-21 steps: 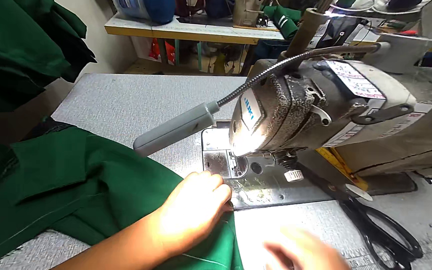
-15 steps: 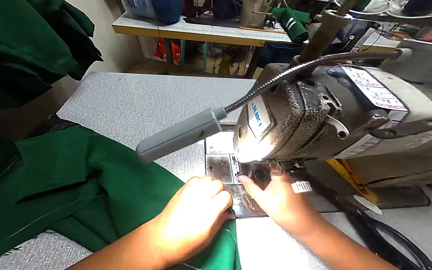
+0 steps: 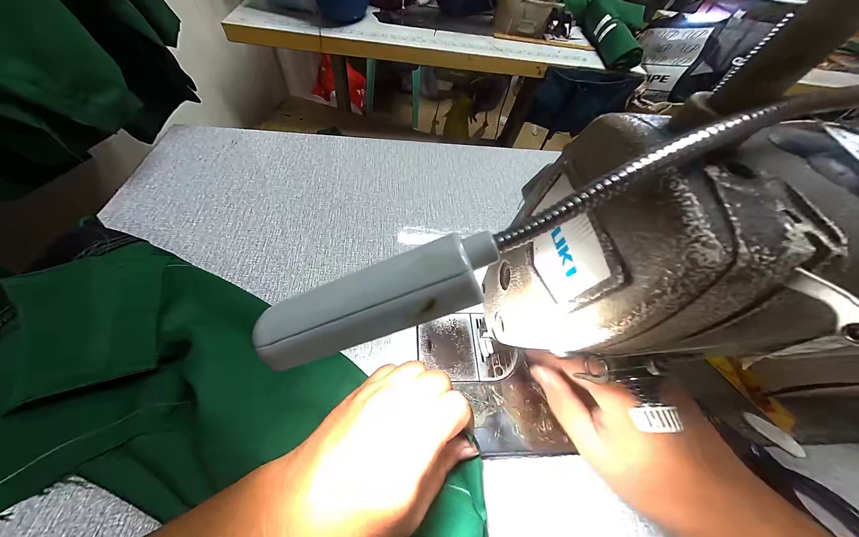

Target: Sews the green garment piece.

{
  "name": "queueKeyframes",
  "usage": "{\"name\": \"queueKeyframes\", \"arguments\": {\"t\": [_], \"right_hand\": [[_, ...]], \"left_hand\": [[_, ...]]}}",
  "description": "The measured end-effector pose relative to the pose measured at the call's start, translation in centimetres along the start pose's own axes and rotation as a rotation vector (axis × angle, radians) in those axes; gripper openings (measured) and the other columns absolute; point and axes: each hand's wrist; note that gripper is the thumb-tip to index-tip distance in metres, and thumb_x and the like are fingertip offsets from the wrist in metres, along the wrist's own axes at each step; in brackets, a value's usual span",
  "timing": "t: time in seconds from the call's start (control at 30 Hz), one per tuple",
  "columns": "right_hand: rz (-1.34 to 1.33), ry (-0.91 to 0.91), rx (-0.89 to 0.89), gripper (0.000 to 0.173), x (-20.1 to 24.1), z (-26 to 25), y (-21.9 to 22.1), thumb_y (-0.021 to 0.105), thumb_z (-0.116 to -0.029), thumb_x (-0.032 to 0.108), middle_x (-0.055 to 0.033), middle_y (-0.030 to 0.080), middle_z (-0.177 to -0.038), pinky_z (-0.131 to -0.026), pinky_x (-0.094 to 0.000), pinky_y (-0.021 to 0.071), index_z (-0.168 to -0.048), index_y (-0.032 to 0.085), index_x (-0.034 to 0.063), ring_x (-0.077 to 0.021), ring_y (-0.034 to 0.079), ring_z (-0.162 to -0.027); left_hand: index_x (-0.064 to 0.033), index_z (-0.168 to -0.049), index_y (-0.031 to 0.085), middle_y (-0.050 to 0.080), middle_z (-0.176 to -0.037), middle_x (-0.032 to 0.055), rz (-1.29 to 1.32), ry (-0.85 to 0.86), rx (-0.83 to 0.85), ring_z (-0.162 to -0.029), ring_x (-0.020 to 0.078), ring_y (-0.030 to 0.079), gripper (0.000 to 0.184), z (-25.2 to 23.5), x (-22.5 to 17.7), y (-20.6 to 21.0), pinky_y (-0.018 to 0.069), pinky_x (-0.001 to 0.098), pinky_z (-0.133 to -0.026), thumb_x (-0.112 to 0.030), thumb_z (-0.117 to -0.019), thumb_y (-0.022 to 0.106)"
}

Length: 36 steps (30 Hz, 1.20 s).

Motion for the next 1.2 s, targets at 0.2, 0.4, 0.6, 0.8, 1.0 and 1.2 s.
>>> {"name": "queueKeyframes", "arguments": {"t": [0.2, 0.4, 0.6, 0.8, 1.0, 1.2], "right_hand": [[-0.808, 0.190, 0.400, 0.018, 6.7, 4.1, -3.0, 0.070, -0.0932, 0.011, -0.0138, 0.075, -0.088, -0.068, -0.0281, 0.0584, -0.101, 0.075, -0.0040, -0.0129, 0.070, -0.072], [-0.846, 0.234, 0.335, 0.015, 8.0, 4.7, -2.4, 0.069, -0.0937, 0.008, -0.0127, 0.076, -0.086, -0.072, -0.0256, 0.0598, -0.097, 0.075, -0.0041, -0.0100, 0.072, -0.075], [-1.004, 0.360, 0.334, 0.011, 8.6, 4.8, -2.5, 0.075, -0.0892, 0.008, -0.0054, 0.070, -0.083, -0.067, -0.0216, 0.0559, -0.092, 0.071, -0.0018, -0.0041, 0.065, -0.072], [-0.711, 0.250, 0.161, 0.027, 9.4, 7.0, -1.5, 0.071, -0.0944, 0.010, -0.0145, 0.074, -0.090, -0.070, -0.0241, 0.0591, -0.116, 0.066, -0.0066, -0.0115, 0.071, -0.074], [-0.316, -0.052, 0.334, 0.025, 6.6, 6.7, -2.5, 0.062, -0.1007, 0.021, -0.0135, 0.075, -0.089, -0.074, -0.0405, 0.0584, -0.114, 0.078, 0.0056, -0.0295, 0.072, -0.083], [-0.074, -0.348, 0.332, 0.059, 3.3, 5.0, -1.8, 0.055, -0.0980, 0.058, -0.0039, 0.057, -0.150, -0.103, -0.0469, 0.0434, -0.136, 0.064, 0.0139, -0.0269, 0.051, -0.139]], "left_hand": [[-0.0113, -0.101, 0.064, 0.058, -0.086, 0.0034, 0.163, -0.027, -0.004, -0.081, 0.0133, 0.059, 0.022, -0.6, -0.5, -2.7, 0.0497, 0.0234, -0.071, -0.026, -0.1063, 0.048], [-0.0126, -0.103, 0.063, 0.059, -0.088, -0.0006, 0.201, -0.061, -0.024, -0.081, 0.0041, 0.057, 0.023, 0.3, -1.0, -4.5, 0.0469, 0.0158, -0.070, -0.028, -0.1075, 0.047], [-0.0129, -0.100, 0.064, 0.058, -0.083, -0.0018, 0.023, -0.038, -0.090, -0.077, 0.0057, 0.057, 0.024, 0.4, -1.9, -5.3, 0.0461, 0.0179, -0.067, -0.028, -0.1070, 0.046], [-0.0109, -0.093, 0.066, 0.060, -0.079, 0.0037, -0.119, -0.183, 0.037, -0.074, 0.0192, 0.065, 0.025, -1.0, -1.8, -1.3, 0.0537, 0.0339, -0.063, -0.028, -0.1018, 0.050], [-0.0204, -0.092, 0.067, 0.059, -0.079, -0.0030, -0.321, -0.189, -0.083, -0.079, 0.0188, 0.060, 0.026, -0.9, -1.4, 1.8, 0.0433, 0.0427, -0.076, -0.043, -0.0952, 0.055], [-0.0230, -0.100, 0.068, 0.061, -0.090, -0.0029, -0.261, -0.255, -0.092, -0.090, 0.0200, 0.060, 0.030, -0.5, -0.9, 1.8, 0.0435, 0.0451, -0.080, -0.048, -0.0960, 0.052]]}}
Point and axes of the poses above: each hand's wrist, its own z-axis away from the middle knuckle, its own y-axis out of the palm, x = y × z
